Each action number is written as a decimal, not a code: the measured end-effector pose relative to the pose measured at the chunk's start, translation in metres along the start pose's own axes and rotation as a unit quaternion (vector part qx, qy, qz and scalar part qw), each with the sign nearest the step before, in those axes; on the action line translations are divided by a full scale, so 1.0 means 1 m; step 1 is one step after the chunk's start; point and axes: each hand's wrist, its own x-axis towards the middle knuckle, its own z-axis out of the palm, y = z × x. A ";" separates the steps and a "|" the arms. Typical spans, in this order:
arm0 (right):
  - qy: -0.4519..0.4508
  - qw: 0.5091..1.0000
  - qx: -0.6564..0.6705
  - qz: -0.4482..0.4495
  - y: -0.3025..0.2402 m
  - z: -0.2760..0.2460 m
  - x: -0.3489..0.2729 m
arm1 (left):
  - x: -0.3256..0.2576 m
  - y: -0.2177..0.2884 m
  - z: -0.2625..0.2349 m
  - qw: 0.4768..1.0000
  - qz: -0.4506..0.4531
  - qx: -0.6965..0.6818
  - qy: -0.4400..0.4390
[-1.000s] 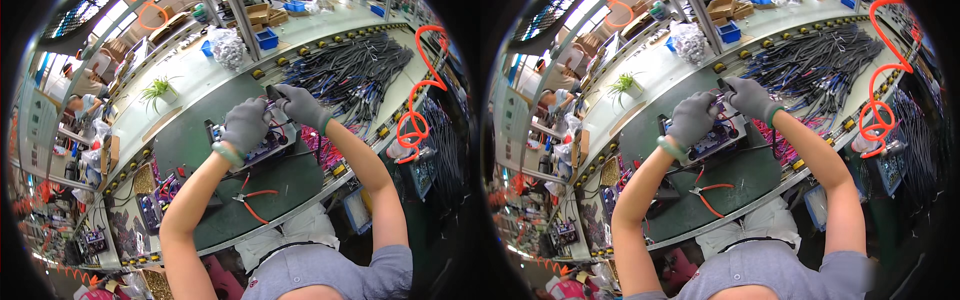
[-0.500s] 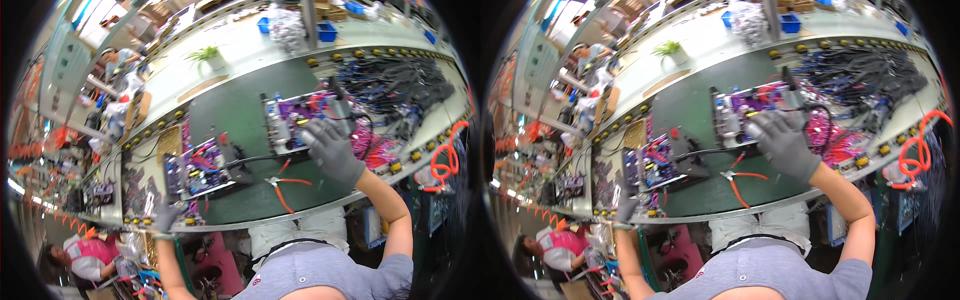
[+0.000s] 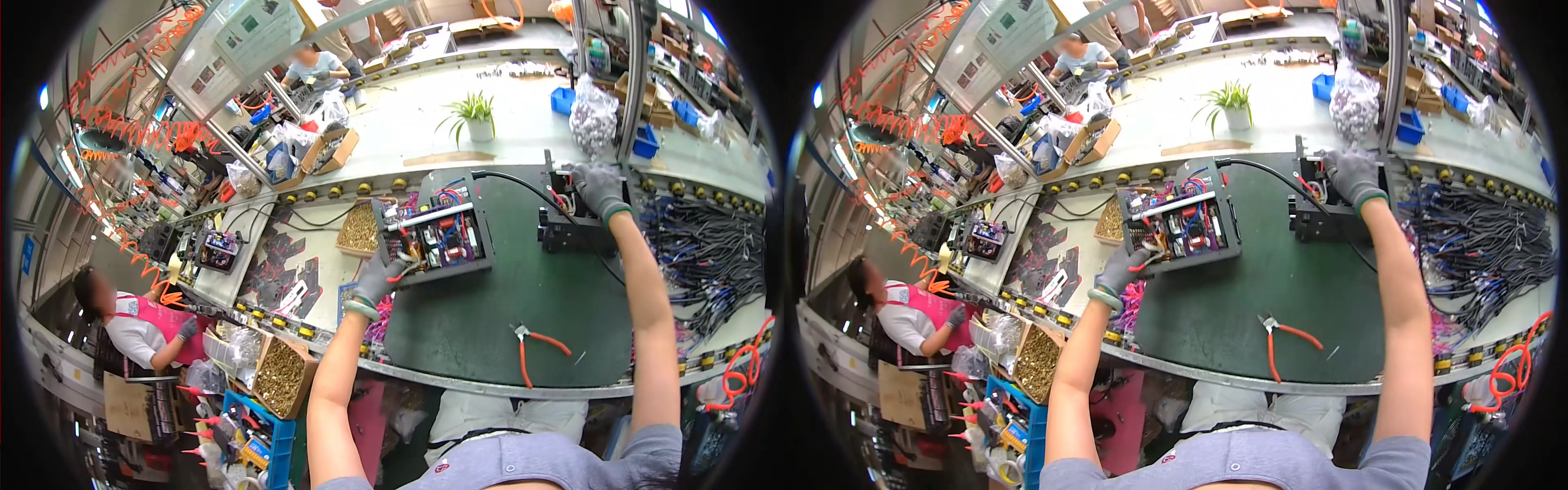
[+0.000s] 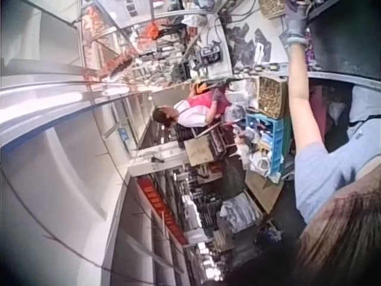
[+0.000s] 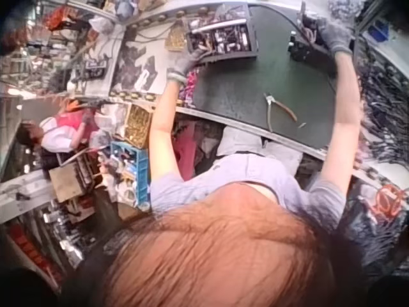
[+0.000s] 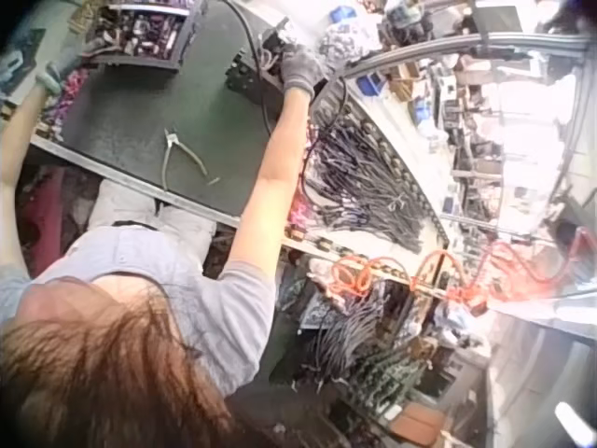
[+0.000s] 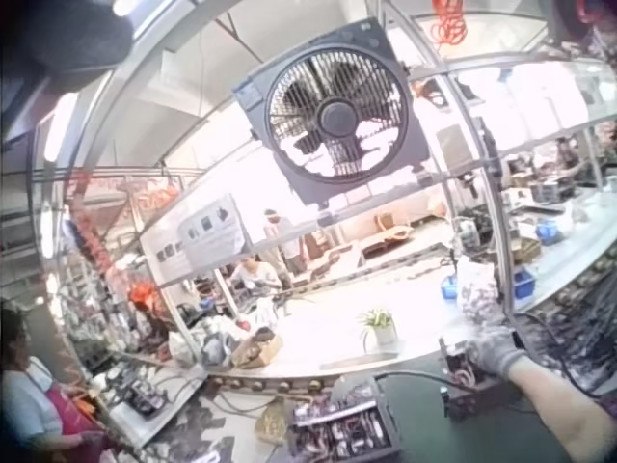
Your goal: The person assembles electronic components on a workbench, using pliers to strip and connect wires to a circuit board. They then use a pneumatic screwdriver to secure the board into a metal casing, handling multiple units in a repetitive assembly sequence.
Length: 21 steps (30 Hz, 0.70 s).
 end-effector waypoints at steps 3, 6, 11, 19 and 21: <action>-0.149 0.987 0.021 0.052 -0.011 -0.001 0.028 | 0.025 0.010 -0.006 0.989 -0.068 0.111 0.070; -0.157 0.987 0.022 0.032 -0.032 -0.013 0.030 | 0.057 -0.003 -0.023 0.981 -0.091 0.155 0.069; -0.176 0.982 0.061 0.009 -0.024 -0.039 0.005 | 0.043 -0.024 -0.027 0.972 -0.017 0.226 -0.060; -0.120 0.980 0.159 -0.027 -0.017 -0.057 -0.070 | -0.101 0.038 -0.007 0.978 0.023 0.184 -0.097; -0.169 0.975 0.145 -0.009 -0.020 -0.058 -0.063 | -0.122 0.025 0.002 0.996 -0.063 -0.041 -0.055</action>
